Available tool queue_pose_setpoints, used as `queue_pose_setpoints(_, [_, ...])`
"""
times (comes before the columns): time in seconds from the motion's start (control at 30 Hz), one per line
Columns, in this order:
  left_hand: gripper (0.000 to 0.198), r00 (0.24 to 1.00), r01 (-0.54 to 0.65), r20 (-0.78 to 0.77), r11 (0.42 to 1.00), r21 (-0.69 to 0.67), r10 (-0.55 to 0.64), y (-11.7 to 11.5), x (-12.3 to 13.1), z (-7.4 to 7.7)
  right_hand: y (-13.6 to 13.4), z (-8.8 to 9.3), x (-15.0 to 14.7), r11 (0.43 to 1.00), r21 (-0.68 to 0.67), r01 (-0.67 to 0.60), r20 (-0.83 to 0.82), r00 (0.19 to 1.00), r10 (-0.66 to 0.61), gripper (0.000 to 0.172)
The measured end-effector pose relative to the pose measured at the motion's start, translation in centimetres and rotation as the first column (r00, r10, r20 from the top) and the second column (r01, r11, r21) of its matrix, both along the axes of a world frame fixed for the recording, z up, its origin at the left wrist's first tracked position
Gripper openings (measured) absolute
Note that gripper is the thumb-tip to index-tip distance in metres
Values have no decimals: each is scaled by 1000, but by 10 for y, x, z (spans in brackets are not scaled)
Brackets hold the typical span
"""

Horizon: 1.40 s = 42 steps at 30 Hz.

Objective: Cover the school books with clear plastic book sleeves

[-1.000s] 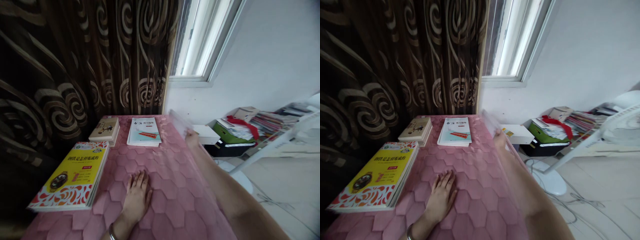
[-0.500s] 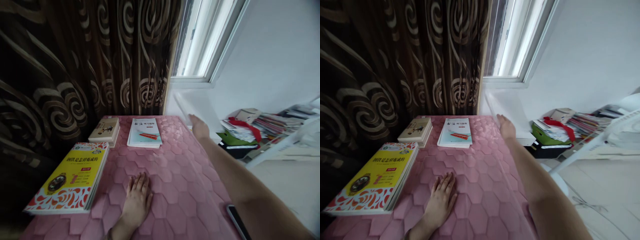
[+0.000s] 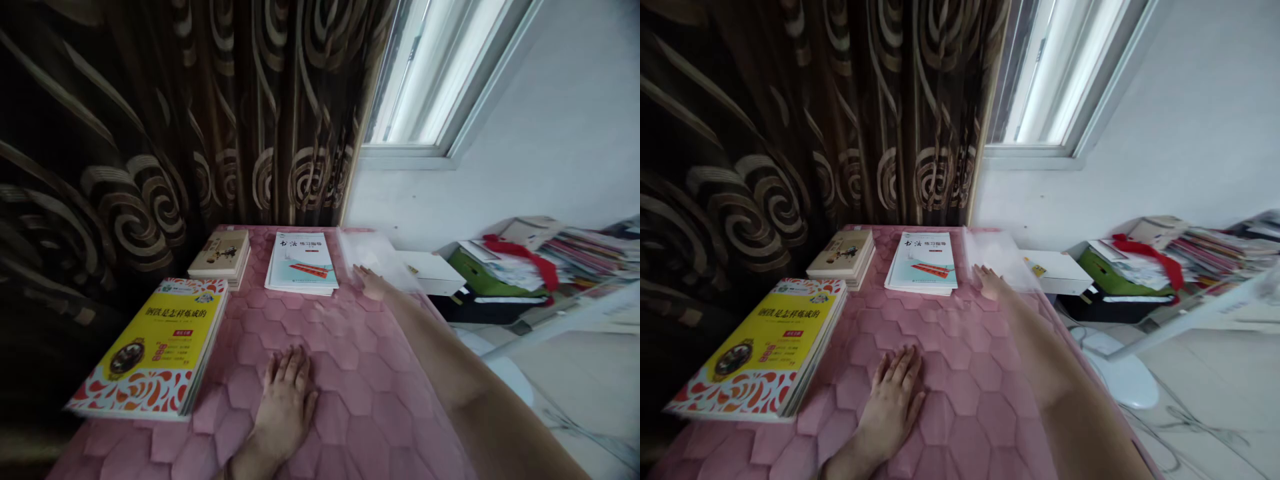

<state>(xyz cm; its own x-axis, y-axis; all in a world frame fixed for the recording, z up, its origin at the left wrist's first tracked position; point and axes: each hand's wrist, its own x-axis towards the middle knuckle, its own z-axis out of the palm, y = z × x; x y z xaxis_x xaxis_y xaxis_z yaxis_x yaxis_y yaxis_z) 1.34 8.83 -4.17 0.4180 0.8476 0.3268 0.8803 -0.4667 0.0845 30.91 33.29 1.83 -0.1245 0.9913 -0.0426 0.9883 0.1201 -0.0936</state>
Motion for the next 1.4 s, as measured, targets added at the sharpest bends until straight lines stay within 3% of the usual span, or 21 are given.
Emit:
queue_pose_setpoints(0.1, [53,1000,-11,-23,1000,3,11,1,0,-2,-26,18,-15,999,3,-48,-43,998,48,76])
queue_pose_setpoints(0.2, [52,999,-28,-38,1000,-13,28,2,1,-1,-84,21,-48,981,69,-184,-89,978,190,63])
queue_pose_setpoints(0.27, [51,999,-32,-44,999,-36,30,2,1,2,-130,10,-73,954,98,-282,-107,950,292,56])
queue_pose_setpoints(0.33, [52,998,-31,-57,996,-80,26,2,0,6,-170,-7,-93,917,113,-381,-143,908,395,61])
queue_pose_setpoints(0.43, [53,996,-37,-90,984,-173,21,3,-3,15,-201,-32,-108,940,48,-337,-138,930,340,65])
queue_pose_setpoints(0.57, [55,991,-62,-129,967,-248,31,5,-7,24,-202,-44,-108,958,71,-279,-153,946,287,63])
queue_pose_setpoints(0.9, [55,986,-77,-163,960,-268,33,11,-12,27,-197,-38,-109,953,88,-290,-139,944,300,63])
queue_pose_setpoints(1.03, [55,986,-80,-161,967,-241,41,11,-12,23,-196,-36,-90,934,124,-336,-118,929,350,62])
queue_pose_setpoints(1.23, [54,985,-77,-167,965,-250,36,10,-13,24,-193,-46,-42,974,149,-172,-62,981,183,58])
queue_pose_setpoints(1.4, [55,987,-78,-158,958,-276,35,7,-15,27,-193,-56,-34,974,145,-171,-54,982,181,57])
